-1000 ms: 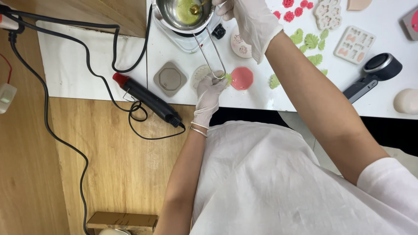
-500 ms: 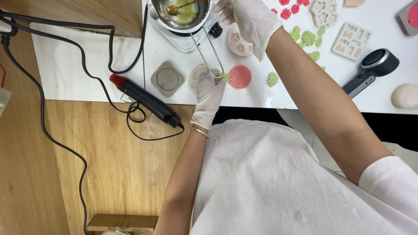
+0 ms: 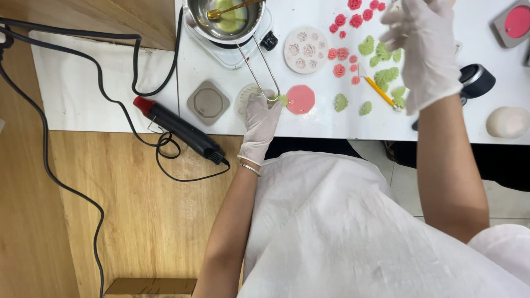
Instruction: Preparing and arranging small wax leaves and roses for candle decoration.
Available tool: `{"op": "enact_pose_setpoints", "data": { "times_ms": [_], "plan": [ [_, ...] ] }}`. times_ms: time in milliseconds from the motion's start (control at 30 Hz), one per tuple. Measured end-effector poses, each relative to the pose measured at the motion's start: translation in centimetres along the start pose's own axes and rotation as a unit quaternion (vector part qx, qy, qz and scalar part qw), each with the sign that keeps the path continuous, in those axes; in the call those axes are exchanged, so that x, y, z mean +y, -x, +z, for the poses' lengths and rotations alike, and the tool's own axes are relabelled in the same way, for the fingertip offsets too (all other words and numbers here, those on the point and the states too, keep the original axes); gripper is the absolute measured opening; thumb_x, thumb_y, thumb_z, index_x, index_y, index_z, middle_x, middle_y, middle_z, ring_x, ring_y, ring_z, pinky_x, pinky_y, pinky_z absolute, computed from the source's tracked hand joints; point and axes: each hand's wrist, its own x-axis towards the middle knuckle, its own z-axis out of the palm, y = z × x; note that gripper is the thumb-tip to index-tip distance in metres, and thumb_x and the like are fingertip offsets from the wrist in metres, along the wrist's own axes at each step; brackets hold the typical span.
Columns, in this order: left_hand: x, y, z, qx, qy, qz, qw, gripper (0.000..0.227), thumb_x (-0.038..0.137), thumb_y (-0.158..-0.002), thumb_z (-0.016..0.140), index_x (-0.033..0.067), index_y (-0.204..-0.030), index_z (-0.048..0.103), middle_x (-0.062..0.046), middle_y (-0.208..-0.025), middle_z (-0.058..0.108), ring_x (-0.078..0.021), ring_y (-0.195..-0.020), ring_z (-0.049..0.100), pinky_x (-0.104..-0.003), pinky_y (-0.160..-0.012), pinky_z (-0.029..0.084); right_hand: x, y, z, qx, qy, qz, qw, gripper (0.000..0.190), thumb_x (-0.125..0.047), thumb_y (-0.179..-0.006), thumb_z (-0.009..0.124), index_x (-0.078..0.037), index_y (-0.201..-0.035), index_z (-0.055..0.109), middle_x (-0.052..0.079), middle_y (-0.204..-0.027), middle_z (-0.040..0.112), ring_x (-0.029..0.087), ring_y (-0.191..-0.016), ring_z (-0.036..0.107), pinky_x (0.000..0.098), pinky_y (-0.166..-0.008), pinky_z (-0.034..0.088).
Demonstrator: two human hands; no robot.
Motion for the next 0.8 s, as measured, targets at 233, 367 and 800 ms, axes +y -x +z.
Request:
{"op": "enact_pose_setpoints", "data": {
  "times_ms": [233, 367, 800],
  "plan": [
    [1.3, 0.0, -0.7, -0.020, 0.043, -0.036, 0.998, 0.028, 0.022, -0.086, 0.077, 0.0022, -0.106, 0.071, -0.009, -0.087, 0.073, -0.0205, -0.077, 0.070, -0.036, -0.074, 0.054, 9.2, 4.5, -12.9, 0.107, 0.313, 0.175, 0.927, 0.029, -0.014, -0.096, 0.069, -0.001, -0.122, 0.070, 0.006, -0.094, 0.071, 0.011, -0.074, 0.067, 0.0245, -0.063, 0.052],
    [1.6, 0.2, -0.9, -0.018, 0.027, -0.039, 0.999, 0.029, 0.023, -0.085, 0.079, 0.0024, -0.104, 0.072, -0.009, -0.084, 0.072, -0.0208, -0.076, 0.069, -0.036, -0.073, 0.053, 11.8, 4.8, -13.0, 0.105, 0.322, 0.205, 0.918, 0.029, -0.014, -0.094, 0.071, -0.002, -0.121, 0.072, 0.007, -0.090, 0.070, 0.013, -0.075, 0.066, 0.0259, -0.065, 0.053],
    [1.4, 0.0, -0.6, -0.006, -0.029, -0.023, 0.999, 0.033, 0.023, -0.082, 0.079, 0.0014, -0.106, 0.072, -0.014, -0.093, 0.069, -0.0262, -0.083, 0.068, -0.040, -0.077, 0.052, 9.3, 1.4, -5.5, 0.099, 0.426, 0.247, 0.865, 0.046, -0.042, -0.091, 0.080, 0.002, -0.103, 0.073, 0.015, -0.086, 0.072, 0.023, -0.076, 0.067, 0.0353, -0.074, 0.052]
  ]
}}
